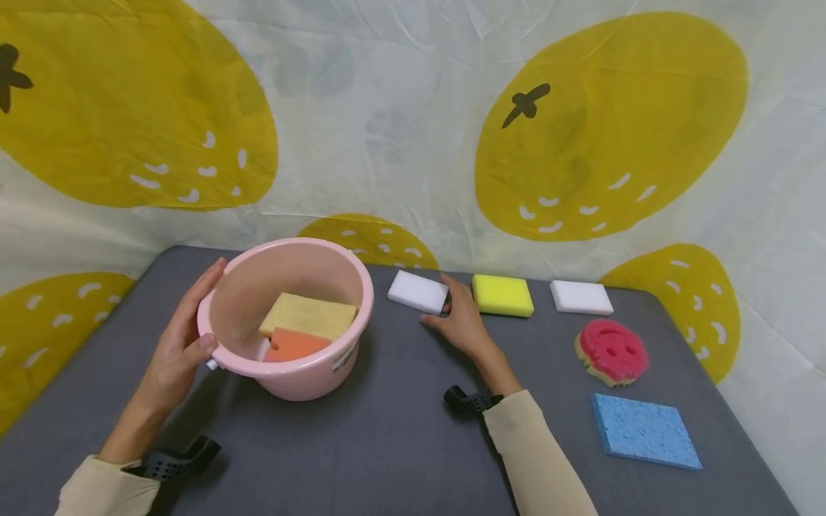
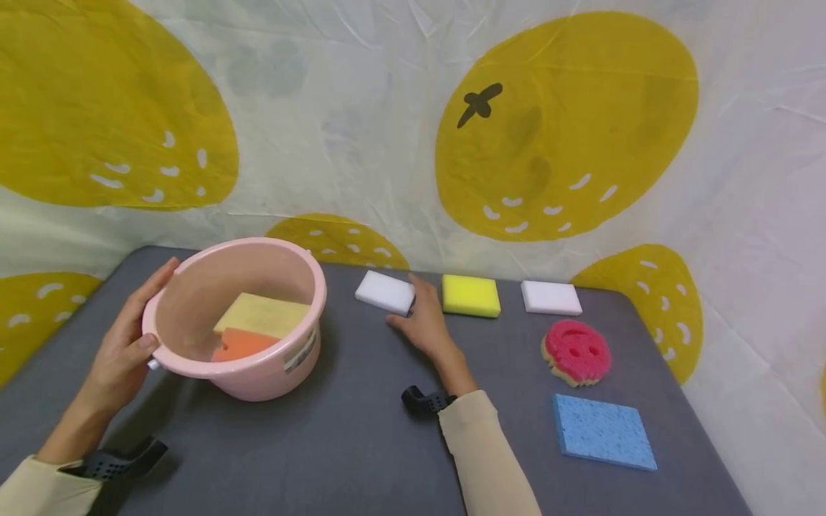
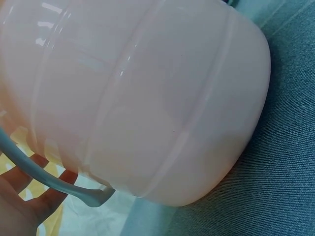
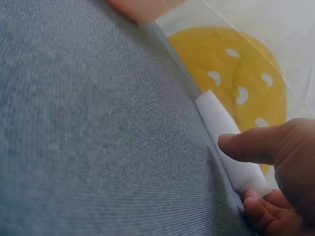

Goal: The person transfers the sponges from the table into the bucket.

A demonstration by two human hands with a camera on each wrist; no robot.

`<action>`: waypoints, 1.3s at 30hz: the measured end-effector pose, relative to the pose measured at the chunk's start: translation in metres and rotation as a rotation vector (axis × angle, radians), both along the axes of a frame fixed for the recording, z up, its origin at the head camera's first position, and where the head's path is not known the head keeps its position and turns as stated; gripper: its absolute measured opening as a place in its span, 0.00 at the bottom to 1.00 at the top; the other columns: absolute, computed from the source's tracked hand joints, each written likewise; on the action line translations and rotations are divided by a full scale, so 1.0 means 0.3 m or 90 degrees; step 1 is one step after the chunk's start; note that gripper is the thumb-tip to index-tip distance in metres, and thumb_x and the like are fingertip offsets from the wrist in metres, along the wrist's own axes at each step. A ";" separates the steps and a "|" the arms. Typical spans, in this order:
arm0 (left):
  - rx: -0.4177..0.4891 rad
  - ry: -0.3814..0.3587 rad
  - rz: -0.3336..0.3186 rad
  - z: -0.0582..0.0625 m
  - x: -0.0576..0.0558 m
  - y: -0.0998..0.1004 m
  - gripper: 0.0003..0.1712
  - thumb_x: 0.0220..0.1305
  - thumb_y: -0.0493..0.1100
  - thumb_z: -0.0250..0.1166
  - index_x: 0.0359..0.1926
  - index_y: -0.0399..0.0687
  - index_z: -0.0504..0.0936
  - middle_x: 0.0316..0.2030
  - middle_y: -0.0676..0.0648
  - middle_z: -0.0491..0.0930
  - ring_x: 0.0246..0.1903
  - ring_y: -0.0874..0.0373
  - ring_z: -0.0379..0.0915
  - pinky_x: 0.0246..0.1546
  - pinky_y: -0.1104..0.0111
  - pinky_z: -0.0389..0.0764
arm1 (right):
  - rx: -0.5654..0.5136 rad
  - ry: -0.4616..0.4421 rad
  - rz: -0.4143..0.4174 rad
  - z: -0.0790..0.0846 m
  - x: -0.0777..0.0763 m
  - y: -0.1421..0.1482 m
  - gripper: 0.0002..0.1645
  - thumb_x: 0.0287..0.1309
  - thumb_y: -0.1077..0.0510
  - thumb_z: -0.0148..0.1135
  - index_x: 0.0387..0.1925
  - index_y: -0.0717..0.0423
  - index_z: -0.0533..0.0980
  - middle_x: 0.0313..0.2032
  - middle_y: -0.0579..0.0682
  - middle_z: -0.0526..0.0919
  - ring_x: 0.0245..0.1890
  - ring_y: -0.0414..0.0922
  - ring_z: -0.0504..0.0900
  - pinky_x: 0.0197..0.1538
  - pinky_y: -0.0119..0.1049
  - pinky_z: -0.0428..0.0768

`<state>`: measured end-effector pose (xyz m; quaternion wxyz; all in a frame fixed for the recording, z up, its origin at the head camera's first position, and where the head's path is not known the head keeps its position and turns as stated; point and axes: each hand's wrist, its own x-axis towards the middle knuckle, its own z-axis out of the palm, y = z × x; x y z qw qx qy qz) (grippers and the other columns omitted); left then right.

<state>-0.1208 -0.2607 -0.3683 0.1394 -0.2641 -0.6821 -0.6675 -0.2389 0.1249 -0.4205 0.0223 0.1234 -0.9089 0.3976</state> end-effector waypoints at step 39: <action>-0.003 -0.001 0.020 0.001 0.006 0.009 0.42 0.57 0.32 0.53 0.74 0.40 0.50 0.74 0.42 0.44 0.68 0.49 0.42 0.59 0.76 0.64 | -0.039 0.003 -0.054 -0.019 0.006 0.009 0.40 0.46 0.56 0.75 0.59 0.68 0.70 0.40 0.59 0.72 0.35 0.48 0.71 0.39 0.38 0.70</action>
